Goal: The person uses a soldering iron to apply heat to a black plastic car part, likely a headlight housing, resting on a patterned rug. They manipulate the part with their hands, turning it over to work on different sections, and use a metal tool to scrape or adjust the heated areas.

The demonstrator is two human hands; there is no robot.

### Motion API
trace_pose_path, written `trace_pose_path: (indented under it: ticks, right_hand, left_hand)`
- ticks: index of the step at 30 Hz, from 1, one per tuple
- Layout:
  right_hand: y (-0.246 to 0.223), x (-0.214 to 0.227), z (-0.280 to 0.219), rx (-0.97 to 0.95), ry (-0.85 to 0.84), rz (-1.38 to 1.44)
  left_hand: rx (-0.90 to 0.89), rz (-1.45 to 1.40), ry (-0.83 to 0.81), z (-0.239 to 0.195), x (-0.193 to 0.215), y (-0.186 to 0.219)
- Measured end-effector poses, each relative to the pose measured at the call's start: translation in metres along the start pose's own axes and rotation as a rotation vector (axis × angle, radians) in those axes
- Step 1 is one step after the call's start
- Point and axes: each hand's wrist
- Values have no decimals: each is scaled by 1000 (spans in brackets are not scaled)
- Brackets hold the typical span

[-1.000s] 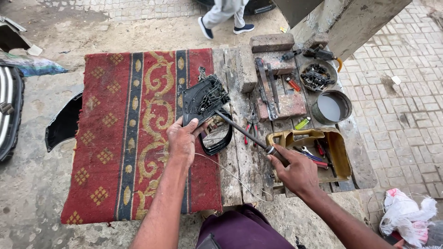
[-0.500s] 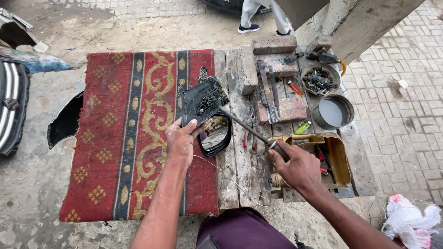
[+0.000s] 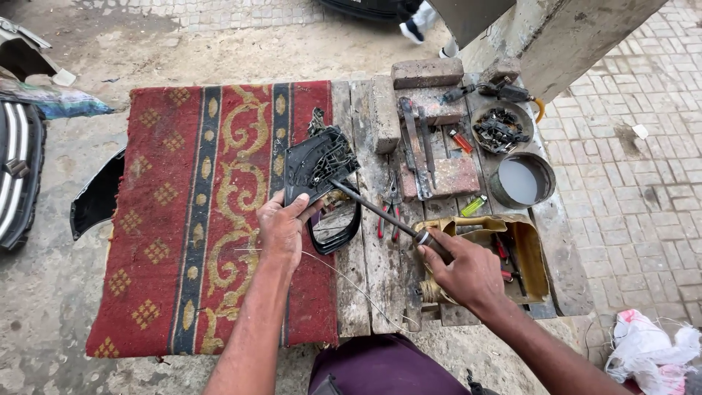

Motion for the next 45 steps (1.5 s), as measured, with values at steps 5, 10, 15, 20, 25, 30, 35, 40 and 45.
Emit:
trace_pose_path:
  ticks: [5,10,15,20,25,30,35,40,45]
  right_hand:
    - [0,13,6,51,39,-32]
    - [4,6,9,91,45,0]
    - [10,-14,4,81,70,2]
    - [14,-19,5,76,86,-11]
    - [11,-9,3,88,81,-11]
    - [-1,20,0,123,73,-40]
    - [-7,36,5,140,58,-67]
    - [-7,42,10,142,32,-89]
    - [-22,54,7,169,11,-105]
  left_hand:
    - [2,23,9,1,-1,-5]
    - [-12,26,17,1,-5,-5]
    - [-7,5,40,0,-7,-1]
    - [-7,2,40,1,-5,-2]
    - [-7,4,33,-3,-3,-5]
    - [-11,10,7,-6,-5,-2]
    - [-17,-6,-7,-6,-3,-2]
    - [-9,14,-15,-5,-2,-4]
    - [-3,13,-18,-1,3,-7]
Point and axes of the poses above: each hand's wrist, its own z-axis towards the middle knuckle, its own x-axis out of the back of the hand, y = z × x, and after that the axes turned 2 degrees about -x, right-handed
